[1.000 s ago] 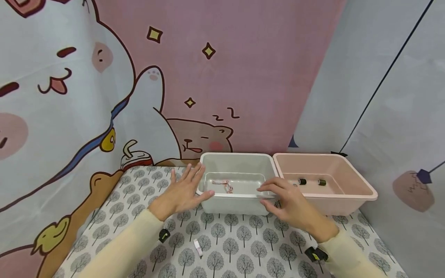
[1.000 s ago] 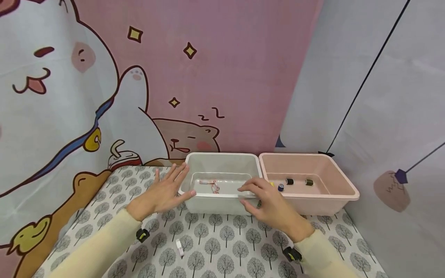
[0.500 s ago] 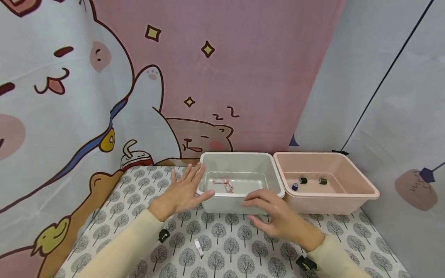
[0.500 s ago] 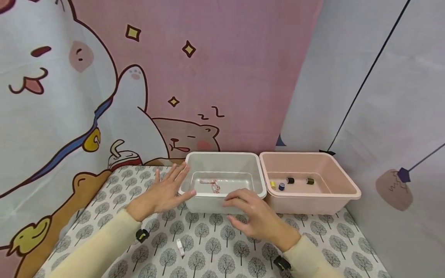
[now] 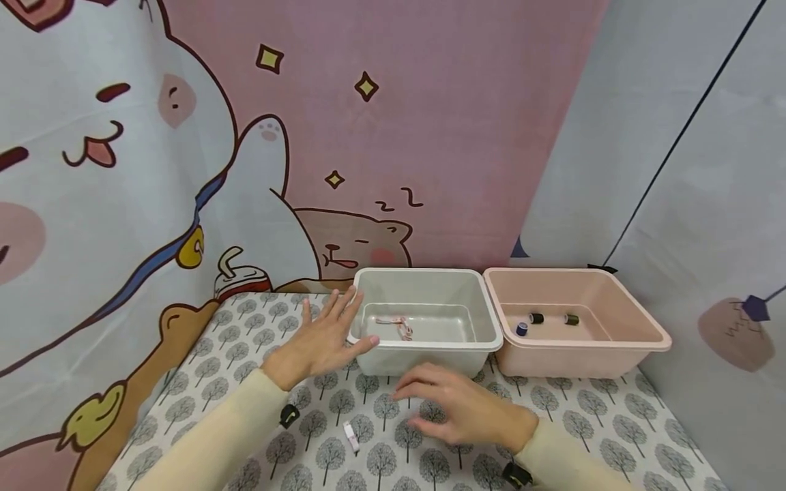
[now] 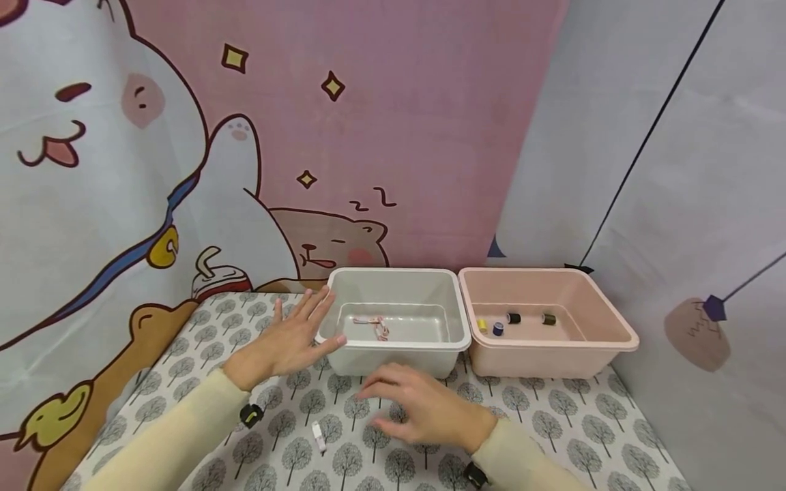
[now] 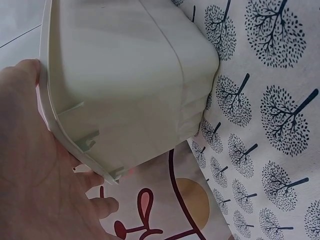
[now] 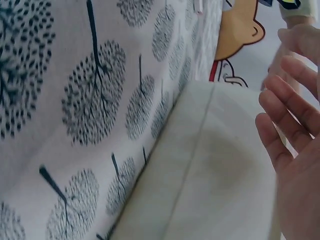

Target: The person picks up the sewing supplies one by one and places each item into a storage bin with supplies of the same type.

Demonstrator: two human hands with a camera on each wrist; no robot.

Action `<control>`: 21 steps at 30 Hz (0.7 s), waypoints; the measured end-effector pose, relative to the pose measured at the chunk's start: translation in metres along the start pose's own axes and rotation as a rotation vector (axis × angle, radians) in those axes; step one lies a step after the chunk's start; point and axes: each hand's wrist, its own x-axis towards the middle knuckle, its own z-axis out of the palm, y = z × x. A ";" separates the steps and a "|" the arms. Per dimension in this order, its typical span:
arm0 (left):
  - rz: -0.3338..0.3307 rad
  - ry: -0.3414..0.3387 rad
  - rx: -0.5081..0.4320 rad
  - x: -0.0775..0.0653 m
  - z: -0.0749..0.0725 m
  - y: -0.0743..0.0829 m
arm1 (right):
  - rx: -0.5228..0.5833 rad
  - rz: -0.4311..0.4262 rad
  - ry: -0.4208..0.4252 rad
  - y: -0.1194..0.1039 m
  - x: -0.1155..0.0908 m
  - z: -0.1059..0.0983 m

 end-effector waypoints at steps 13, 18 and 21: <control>0.002 0.001 -0.003 0.001 0.000 0.000 | 0.057 0.020 -0.133 -0.002 0.008 0.026; -0.002 0.005 -0.014 0.001 0.001 0.000 | 0.064 0.034 -0.186 -0.004 0.013 0.036; -0.004 0.007 -0.017 0.001 0.001 0.000 | 0.074 0.038 -0.208 -0.004 0.015 0.042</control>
